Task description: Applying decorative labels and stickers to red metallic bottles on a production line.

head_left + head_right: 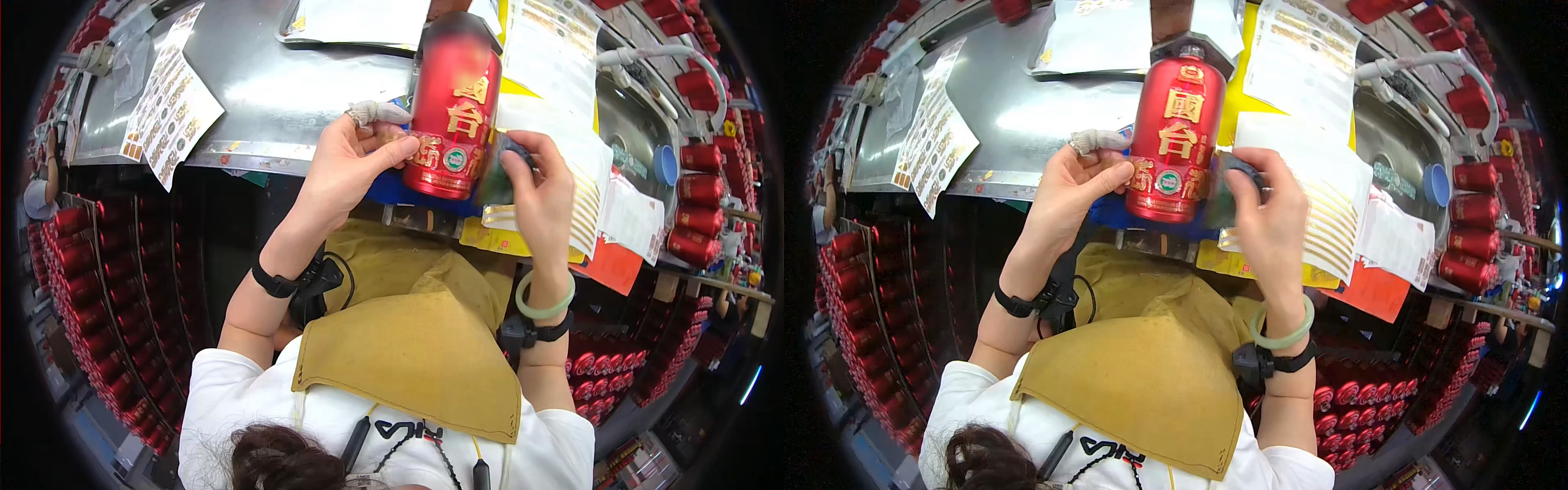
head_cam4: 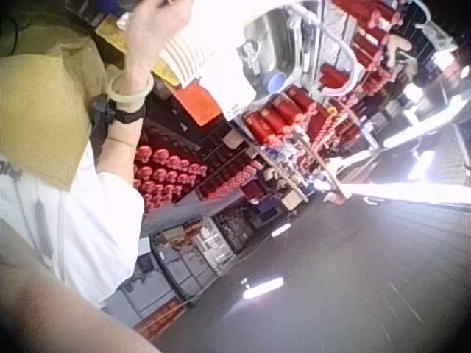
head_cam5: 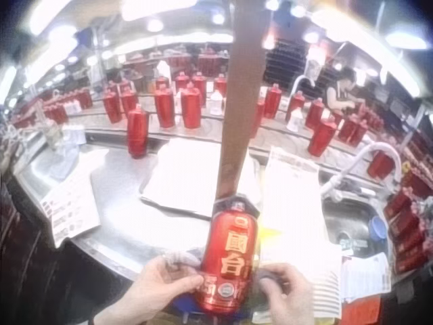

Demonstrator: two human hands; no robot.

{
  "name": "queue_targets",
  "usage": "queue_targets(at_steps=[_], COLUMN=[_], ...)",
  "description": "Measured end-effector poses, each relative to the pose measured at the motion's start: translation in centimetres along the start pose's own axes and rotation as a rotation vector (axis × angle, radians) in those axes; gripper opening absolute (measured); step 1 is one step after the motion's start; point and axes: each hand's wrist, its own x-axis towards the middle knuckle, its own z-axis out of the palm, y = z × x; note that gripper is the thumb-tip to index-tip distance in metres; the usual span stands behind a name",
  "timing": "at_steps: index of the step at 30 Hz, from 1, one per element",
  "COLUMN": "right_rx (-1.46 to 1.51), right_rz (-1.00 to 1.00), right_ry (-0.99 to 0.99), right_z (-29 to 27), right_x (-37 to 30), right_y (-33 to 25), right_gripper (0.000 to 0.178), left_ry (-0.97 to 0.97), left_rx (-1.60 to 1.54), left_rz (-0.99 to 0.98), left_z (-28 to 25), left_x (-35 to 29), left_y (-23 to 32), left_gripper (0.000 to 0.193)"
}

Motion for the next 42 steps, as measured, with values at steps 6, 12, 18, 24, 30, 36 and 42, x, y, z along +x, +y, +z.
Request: queue_targets(at_steps=[6,12,18,24,30,36,42], right_rx=[0.188,-0.219,-0.153,-0.169,0.186,0.475,0.382], right_rz=[-0.086,-0.327,-0.3,-0.345,-0.053,0.197,0.138], right_ry=[-0.047,0.01,0.077,0.032,0.013,-0.041,-0.052], right_z=[-1.5,3.9,4.1,2.4,2.4,1.4,3.0], right_x=[-0.3,-1.4,-1.0,-1.1,0.1,0.1,-0.5], right_y=[-0.3,-1.0,-0.1,-2.8,-0.3,0.7,-0.7], right_gripper=[0.025,0.101,0.106,0.097,0.06,0.047,0.078], left_ry=[0.193,-0.002,0.036,0.228,0.158,0.138,0.166], left_rx=[0.342,0.925,1.016,0.882,0.844,0.787,0.849], left_rz=[0.263,0.704,0.617,0.716,0.881,0.822,0.863], left_z=[-1.7,0.1,0.9,2.2,2.1,1.8,2.0], left_x=[-0.5,-3.0,-2.9,-2.1,-0.9,-1.0,-1.1], left_y=[-2.4,-4.1,-4.5,-3.2,-3.5,-4.0,-4.4], left_gripper=[0.036,0.087,0.098,0.086,0.078,0.077,0.075])
